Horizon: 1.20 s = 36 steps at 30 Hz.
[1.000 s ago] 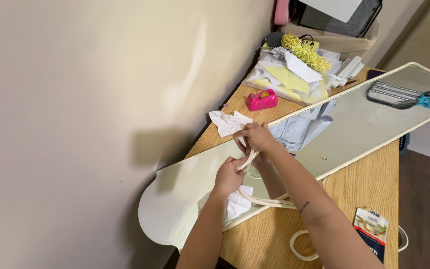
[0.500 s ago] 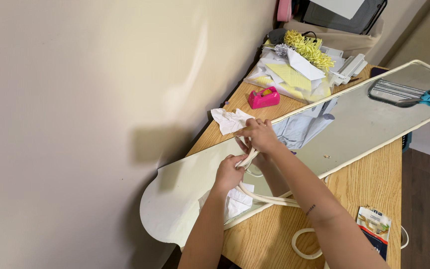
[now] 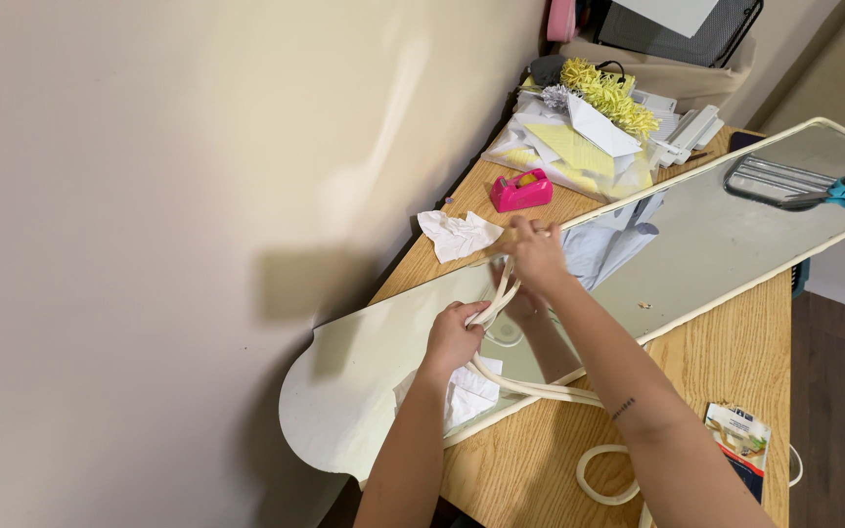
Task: The person attaches a white cord to the edge of a long mirror lying on a wooden table. They repeatedly pick up small adhesive pads, peel off backing, and press the cord onto the mirror edge, adjusting placement and wiping the surface with a tissue. The cord is gradually secured along the mirror's length.
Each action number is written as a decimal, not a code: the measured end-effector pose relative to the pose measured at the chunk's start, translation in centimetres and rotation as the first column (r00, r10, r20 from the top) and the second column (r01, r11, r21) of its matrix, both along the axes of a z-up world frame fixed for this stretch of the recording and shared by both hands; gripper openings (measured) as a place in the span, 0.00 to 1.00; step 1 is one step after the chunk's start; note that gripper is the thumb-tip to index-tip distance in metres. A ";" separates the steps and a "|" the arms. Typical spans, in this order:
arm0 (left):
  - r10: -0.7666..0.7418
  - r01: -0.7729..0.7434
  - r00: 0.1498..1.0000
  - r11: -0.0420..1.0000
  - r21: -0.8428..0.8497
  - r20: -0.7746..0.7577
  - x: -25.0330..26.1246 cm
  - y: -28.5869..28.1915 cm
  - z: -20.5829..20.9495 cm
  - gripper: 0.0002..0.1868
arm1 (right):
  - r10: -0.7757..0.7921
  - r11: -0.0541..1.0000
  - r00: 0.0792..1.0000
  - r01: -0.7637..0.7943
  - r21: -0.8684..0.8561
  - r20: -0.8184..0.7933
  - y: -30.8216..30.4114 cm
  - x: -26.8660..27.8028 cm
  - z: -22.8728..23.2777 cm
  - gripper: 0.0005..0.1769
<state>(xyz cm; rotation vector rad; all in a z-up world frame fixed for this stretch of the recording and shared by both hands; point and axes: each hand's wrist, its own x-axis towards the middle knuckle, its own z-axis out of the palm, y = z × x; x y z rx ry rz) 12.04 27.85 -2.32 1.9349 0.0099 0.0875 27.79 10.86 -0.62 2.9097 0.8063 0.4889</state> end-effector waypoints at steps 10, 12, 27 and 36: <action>-0.004 0.005 0.999 1.000 0.020 -0.039 -0.2 -0.1 0.3 0.25 | -0.094 0.982 0.973 0.126 0.139 -0.211 2.2 -1.0 -0.7 0.24; -0.011 0.012 1.000 0.998 0.060 -0.028 -0.2 -0.2 0.5 0.25 | -0.075 0.984 0.980 0.104 0.148 -0.186 2.1 -0.8 -1.3 0.23; 0.013 -0.012 0.999 0.999 0.040 -0.036 0.2 -0.2 -0.7 0.22 | 0.050 0.964 0.962 0.024 0.267 -0.267 5.9 -2.7 -2.7 0.22; 0.001 -0.002 1.000 0.998 -0.066 -0.020 0.6 0.0 -1.1 0.21 | 0.114 0.981 0.945 -0.058 0.186 -0.306 7.0 -3.2 -0.9 0.24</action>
